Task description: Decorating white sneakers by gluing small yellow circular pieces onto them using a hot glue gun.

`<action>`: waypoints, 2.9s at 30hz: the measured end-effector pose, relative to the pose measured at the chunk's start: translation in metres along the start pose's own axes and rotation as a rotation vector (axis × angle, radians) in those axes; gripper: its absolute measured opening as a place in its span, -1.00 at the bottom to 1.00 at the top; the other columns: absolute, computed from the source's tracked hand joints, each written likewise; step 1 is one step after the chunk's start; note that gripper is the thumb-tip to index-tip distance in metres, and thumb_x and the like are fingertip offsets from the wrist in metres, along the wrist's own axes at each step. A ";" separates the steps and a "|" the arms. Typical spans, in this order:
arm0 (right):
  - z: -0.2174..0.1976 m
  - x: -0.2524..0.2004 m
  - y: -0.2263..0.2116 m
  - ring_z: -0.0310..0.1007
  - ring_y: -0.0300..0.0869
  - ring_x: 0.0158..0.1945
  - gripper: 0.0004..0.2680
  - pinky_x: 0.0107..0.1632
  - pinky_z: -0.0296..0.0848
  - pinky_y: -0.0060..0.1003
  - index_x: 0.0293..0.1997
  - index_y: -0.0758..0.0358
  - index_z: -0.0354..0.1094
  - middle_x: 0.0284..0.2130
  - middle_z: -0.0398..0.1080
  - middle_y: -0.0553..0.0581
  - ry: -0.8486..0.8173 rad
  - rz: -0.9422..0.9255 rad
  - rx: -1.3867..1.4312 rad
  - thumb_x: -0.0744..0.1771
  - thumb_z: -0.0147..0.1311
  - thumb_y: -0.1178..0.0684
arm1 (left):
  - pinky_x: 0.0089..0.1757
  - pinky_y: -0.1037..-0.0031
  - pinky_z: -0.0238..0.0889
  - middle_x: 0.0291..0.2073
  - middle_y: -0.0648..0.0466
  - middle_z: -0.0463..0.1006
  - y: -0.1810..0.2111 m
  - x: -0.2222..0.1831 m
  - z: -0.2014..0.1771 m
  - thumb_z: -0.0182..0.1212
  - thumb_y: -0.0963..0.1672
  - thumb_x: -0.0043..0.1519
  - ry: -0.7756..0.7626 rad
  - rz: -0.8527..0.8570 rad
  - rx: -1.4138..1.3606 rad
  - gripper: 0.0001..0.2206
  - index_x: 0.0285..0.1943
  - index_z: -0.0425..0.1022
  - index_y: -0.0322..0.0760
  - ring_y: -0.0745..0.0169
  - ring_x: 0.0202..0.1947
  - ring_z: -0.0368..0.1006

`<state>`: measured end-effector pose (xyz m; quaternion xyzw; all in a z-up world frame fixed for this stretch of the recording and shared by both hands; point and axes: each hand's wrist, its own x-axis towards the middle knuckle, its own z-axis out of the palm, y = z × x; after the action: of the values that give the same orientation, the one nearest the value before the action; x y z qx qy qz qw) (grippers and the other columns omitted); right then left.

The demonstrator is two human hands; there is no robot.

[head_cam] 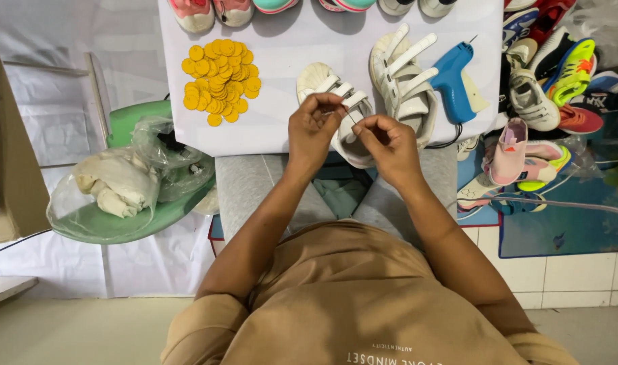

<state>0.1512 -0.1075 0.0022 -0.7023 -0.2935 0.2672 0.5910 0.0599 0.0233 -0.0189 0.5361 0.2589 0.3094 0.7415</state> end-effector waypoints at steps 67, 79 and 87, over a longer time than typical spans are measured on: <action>0.011 0.018 0.046 0.60 0.04 -0.34 -0.87 -0.28 0.61 0.01 -0.09 -0.08 0.42 -0.46 0.53 0.09 0.017 -0.128 -0.930 0.38 -0.04 -0.11 | -0.29 0.27 0.42 -0.43 0.08 0.45 -0.010 0.010 -0.007 0.32 -0.10 0.12 -0.136 0.224 1.200 -0.85 -0.20 0.60 -0.20 0.00 -0.34 0.51; 0.016 0.015 0.040 0.59 0.02 -0.41 -0.86 -0.33 0.61 -0.02 -0.08 -0.06 0.40 -0.49 0.48 0.05 0.002 -0.132 -0.998 0.39 -0.06 -0.12 | -0.15 0.23 0.14 -0.16 0.07 0.27 -0.023 0.012 -0.006 0.39 -0.09 -0.01 -0.053 0.421 1.345 -0.82 -0.36 0.57 -0.29 -0.02 -0.05 0.24; 0.016 0.017 0.057 0.60 0.04 -0.39 -0.88 -0.31 0.62 0.02 -0.08 -0.08 0.39 -0.46 0.49 0.06 -0.007 -0.115 -1.005 0.38 -0.04 -0.09 | -0.10 0.16 0.19 -0.11 0.02 0.29 -0.023 0.021 -0.013 0.36 -0.09 0.03 -0.169 0.154 1.214 -0.80 -0.38 0.58 -0.38 -0.09 0.06 0.20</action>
<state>0.1569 -0.0922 -0.0574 -0.8818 -0.4261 0.0625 0.1925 0.0685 0.0415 -0.0461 0.9023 0.2897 0.1158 0.2975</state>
